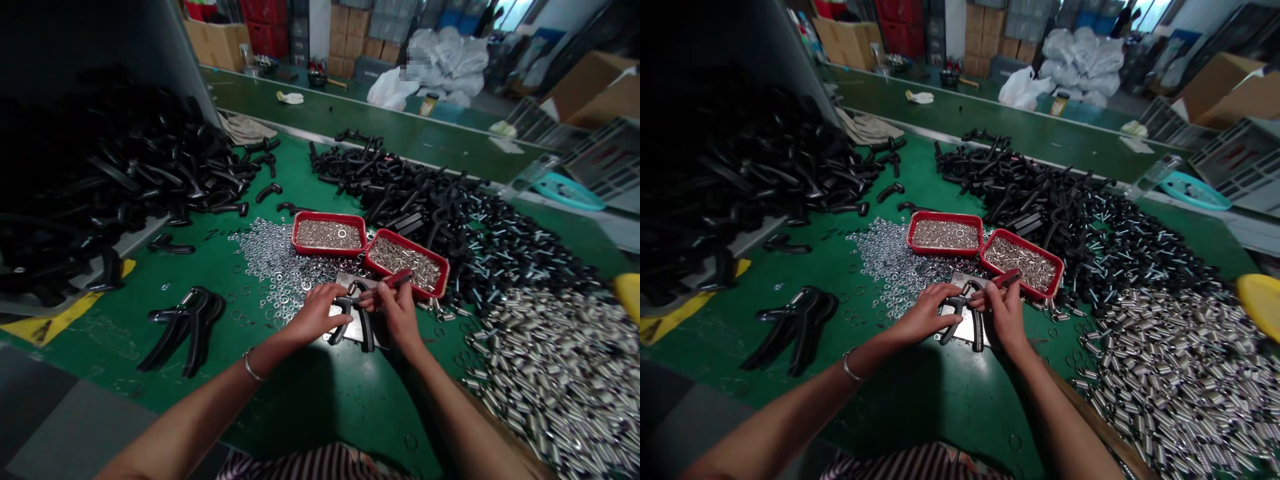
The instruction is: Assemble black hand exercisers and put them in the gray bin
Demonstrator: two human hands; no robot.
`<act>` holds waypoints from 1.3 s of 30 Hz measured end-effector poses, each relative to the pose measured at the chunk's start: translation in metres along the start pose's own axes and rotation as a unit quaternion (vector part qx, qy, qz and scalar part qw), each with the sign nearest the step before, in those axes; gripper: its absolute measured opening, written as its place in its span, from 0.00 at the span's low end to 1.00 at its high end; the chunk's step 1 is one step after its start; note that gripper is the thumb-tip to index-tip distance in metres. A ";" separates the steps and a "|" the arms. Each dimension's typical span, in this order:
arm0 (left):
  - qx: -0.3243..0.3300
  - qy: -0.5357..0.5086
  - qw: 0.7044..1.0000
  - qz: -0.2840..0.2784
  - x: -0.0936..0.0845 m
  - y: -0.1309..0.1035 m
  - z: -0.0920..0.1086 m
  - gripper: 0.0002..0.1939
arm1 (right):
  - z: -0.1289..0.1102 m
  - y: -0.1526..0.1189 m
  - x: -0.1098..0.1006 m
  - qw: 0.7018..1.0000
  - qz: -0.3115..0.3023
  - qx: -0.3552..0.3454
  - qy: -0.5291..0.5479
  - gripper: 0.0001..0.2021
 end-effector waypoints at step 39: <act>-0.020 0.422 0.905 0.053 -0.127 0.129 -0.025 0.09 | -0.089 0.019 -0.002 0.733 -0.140 -0.193 -0.638 0.10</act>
Point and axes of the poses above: each hand's wrist, its own y-axis towards the middle knuckle, its own x-axis out of the palm, z = x × y, the point moved 10 cm from there along y, towards the middle knuckle, and after that the axes turned 2 degrees about x, right-handed, at the moved point
